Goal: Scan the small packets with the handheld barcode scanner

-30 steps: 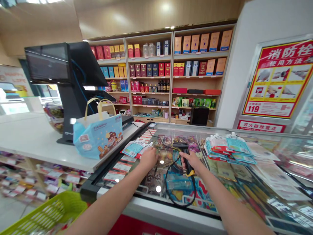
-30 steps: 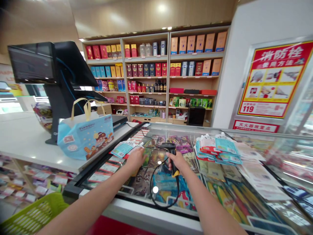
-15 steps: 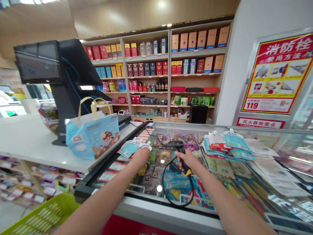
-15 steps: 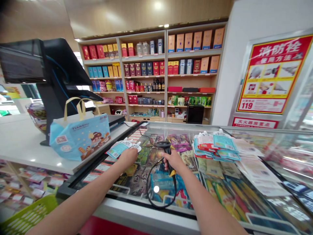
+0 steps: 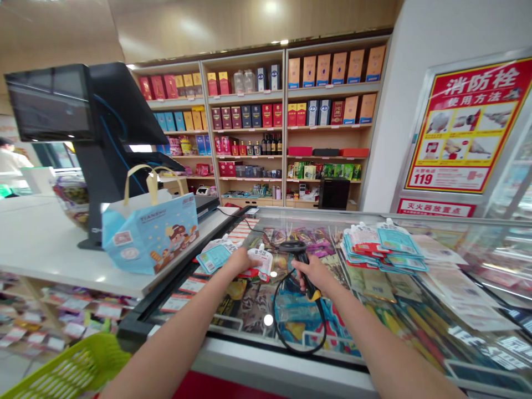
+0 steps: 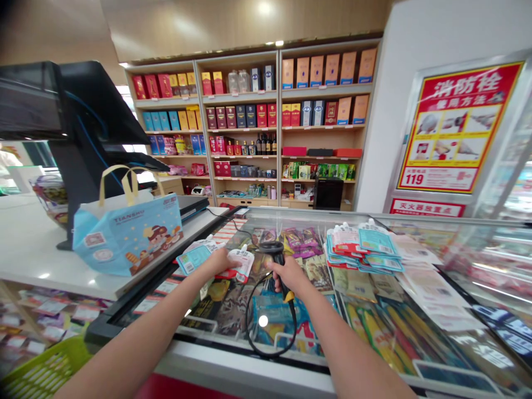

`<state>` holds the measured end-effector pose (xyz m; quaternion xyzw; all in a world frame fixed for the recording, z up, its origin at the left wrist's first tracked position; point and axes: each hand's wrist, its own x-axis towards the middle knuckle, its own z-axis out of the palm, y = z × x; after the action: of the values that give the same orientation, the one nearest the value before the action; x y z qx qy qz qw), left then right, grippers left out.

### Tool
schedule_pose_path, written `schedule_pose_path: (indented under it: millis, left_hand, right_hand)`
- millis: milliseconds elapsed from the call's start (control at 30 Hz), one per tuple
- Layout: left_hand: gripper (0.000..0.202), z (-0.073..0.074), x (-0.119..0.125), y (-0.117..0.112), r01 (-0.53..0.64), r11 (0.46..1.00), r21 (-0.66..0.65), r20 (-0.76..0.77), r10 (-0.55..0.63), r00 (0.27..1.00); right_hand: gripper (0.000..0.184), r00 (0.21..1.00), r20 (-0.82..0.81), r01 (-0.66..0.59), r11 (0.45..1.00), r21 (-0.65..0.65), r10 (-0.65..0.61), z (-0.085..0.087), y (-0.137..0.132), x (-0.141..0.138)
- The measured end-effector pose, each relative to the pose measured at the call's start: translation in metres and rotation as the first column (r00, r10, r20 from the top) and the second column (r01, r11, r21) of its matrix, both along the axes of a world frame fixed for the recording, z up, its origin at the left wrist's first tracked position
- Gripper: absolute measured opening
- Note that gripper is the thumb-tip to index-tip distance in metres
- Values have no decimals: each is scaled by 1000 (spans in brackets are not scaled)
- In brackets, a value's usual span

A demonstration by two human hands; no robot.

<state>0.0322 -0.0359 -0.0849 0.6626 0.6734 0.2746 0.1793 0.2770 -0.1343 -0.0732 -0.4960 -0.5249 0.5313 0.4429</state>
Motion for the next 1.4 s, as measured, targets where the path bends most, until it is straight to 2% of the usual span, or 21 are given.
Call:
schedule_pose_path:
  millis: [67,100,200,300,433,567,733,1067,1400]
  left_hand:
    - [27,3,5,3,20,992,-121,239,10,971]
    - [23,5,10,5,32,988,-152,367,26,930]
    - [18,14,29,16,-24,998,-50,645,51,763]
    - [9,13,54,32,-128,986,104,738,10,674]
    - [17,-7,75,45,-250,949,195,784,2,620]
    - [21,-21,76,47,-313,920,235,794,4,607]
    - [24,-18,73,43,-338,915,221,804,25,594]
    - [12,-19,71,40,-340,913,225,789,34,613]
    - [8,-27,72,52,-372,898,236,872,-27,489]
  right_hand:
    - [25,999,-42,-9,1000,1,9,2,-2,0]
    - [26,997,-71,-9,1000,4,9,3,-2,0]
    - [32,989,-146,7,1000,20,-4,5,-4,0]
    - [35,985,-171,28,999,33,-22,5,-5,1]
    - [34,990,-138,33,999,25,-29,4,-2,3]
    - [30,998,-53,41,999,3,-40,3,-2,5]
    - [26,999,44,17,1000,-25,-16,6,-7,2]
    - [32,1000,0,-1,999,-44,1,6,-7,2]
    - [32,1000,19,2,999,-53,-1,4,-6,2]
